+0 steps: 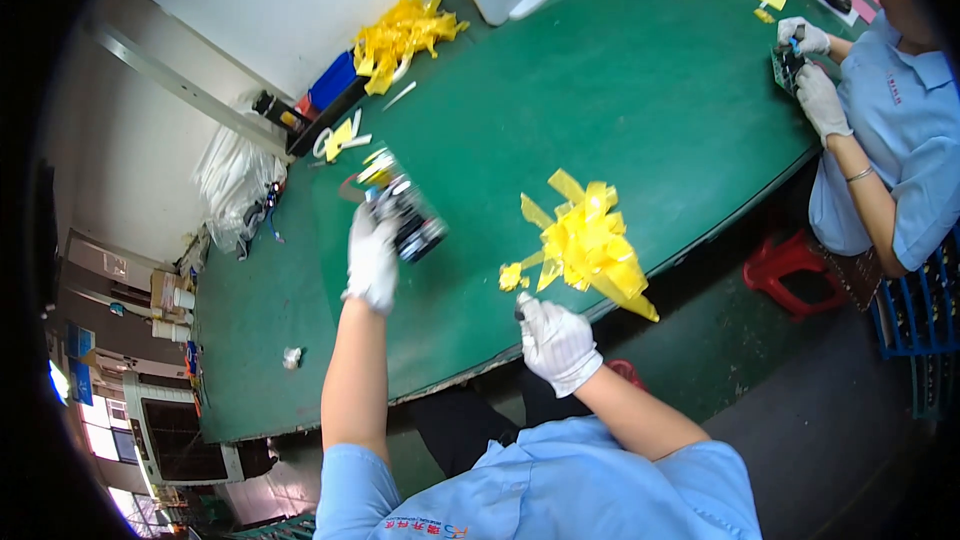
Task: The person assembles, inspects, and organizes printed circuit boards by hand, placing them onto a rack with electronic components and yellow tape.
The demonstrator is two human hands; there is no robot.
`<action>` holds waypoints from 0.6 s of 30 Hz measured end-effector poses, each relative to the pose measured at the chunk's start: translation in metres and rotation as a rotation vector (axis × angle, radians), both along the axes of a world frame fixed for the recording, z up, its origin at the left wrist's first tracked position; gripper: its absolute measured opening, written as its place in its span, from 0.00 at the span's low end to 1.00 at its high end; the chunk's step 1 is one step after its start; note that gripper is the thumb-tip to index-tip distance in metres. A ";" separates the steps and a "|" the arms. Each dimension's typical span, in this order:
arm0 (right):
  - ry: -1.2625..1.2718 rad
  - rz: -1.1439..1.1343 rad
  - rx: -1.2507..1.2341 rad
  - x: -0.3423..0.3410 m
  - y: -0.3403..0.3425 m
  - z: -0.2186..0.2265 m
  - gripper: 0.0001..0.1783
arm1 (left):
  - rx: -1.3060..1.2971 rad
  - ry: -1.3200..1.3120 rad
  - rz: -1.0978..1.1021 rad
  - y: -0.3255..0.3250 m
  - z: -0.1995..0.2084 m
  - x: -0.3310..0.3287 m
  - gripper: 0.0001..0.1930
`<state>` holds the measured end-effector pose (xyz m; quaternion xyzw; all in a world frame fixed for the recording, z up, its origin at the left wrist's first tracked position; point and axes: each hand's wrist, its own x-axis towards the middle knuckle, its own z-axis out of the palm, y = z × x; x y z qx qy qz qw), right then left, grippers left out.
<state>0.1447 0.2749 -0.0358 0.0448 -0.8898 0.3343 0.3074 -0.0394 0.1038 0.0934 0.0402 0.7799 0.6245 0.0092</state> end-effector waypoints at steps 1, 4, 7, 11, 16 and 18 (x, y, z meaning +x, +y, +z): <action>-0.011 -0.005 -0.003 0.001 0.002 0.000 0.21 | -0.019 -0.024 -0.048 0.036 0.002 -0.014 0.18; 0.008 -0.027 0.002 0.003 0.003 -0.004 0.21 | -0.367 0.012 -0.158 0.119 -0.009 -0.048 0.22; 0.032 -0.036 0.023 0.004 0.000 -0.010 0.21 | -0.441 0.090 -0.203 0.188 -0.010 -0.049 0.22; 0.050 -0.036 0.055 0.002 0.000 -0.009 0.20 | -0.405 0.131 -0.217 0.235 -0.051 -0.070 0.25; 0.054 -0.026 -0.013 -0.002 0.007 -0.009 0.18 | -0.524 0.457 -0.379 0.215 -0.035 -0.058 0.27; 0.048 0.036 -0.056 -0.006 -0.001 -0.006 0.19 | -0.567 0.527 -0.308 0.158 -0.028 -0.056 0.28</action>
